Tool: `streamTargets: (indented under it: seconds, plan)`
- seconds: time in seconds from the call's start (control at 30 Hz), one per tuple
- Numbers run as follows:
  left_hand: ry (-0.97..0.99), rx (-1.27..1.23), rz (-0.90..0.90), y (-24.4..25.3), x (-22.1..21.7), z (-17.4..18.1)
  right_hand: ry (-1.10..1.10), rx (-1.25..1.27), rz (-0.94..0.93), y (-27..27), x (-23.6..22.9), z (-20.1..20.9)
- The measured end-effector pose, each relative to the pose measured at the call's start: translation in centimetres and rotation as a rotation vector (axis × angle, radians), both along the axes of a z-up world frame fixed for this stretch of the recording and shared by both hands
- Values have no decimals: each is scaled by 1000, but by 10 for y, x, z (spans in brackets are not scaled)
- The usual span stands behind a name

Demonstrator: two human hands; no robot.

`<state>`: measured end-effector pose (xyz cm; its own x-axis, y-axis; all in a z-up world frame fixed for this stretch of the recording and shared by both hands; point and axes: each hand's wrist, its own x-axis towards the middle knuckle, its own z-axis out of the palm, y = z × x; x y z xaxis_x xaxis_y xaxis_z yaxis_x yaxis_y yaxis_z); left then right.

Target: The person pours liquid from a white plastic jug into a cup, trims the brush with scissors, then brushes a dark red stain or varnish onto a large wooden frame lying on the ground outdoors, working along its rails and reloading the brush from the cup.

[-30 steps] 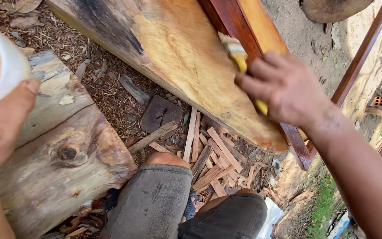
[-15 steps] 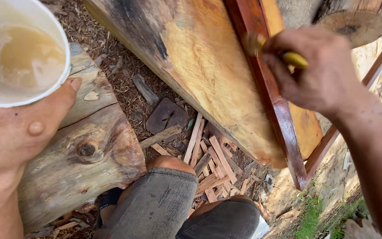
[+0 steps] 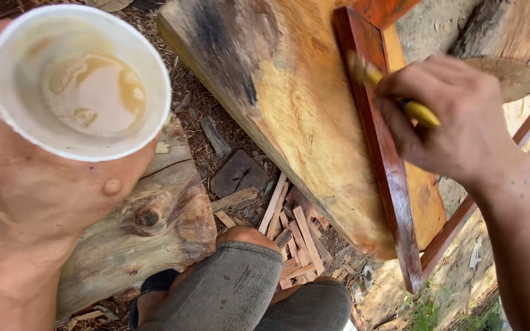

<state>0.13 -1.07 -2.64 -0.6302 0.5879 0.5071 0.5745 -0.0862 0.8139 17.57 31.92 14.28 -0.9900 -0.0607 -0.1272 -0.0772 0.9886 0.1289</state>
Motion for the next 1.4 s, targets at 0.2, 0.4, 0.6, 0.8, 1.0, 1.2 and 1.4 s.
streamTargets:
  seconds: [0.2,0.4,0.6,0.8,1.0,1.2,1.4]
  plan:
    - [150,-177,151,-4,1,7,-49,-23,-13,1,-24,0]
    - [105,-123,108,-8,0,3,44,4,178,-14,-44,-4]
    - [100,-135,135,-7,-1,5,-328,72,143,-4,-17,-13]
    - [114,-118,125,-8,-1,6,-518,-159,-240,8,-28,-11]
    - [56,-60,107,-8,0,5,112,112,72,26,-40,2]
    - [117,-178,229,-4,3,15,-77,-51,30,-1,-68,8]
    - [56,-64,131,-7,3,8,121,17,42,-5,-64,4]
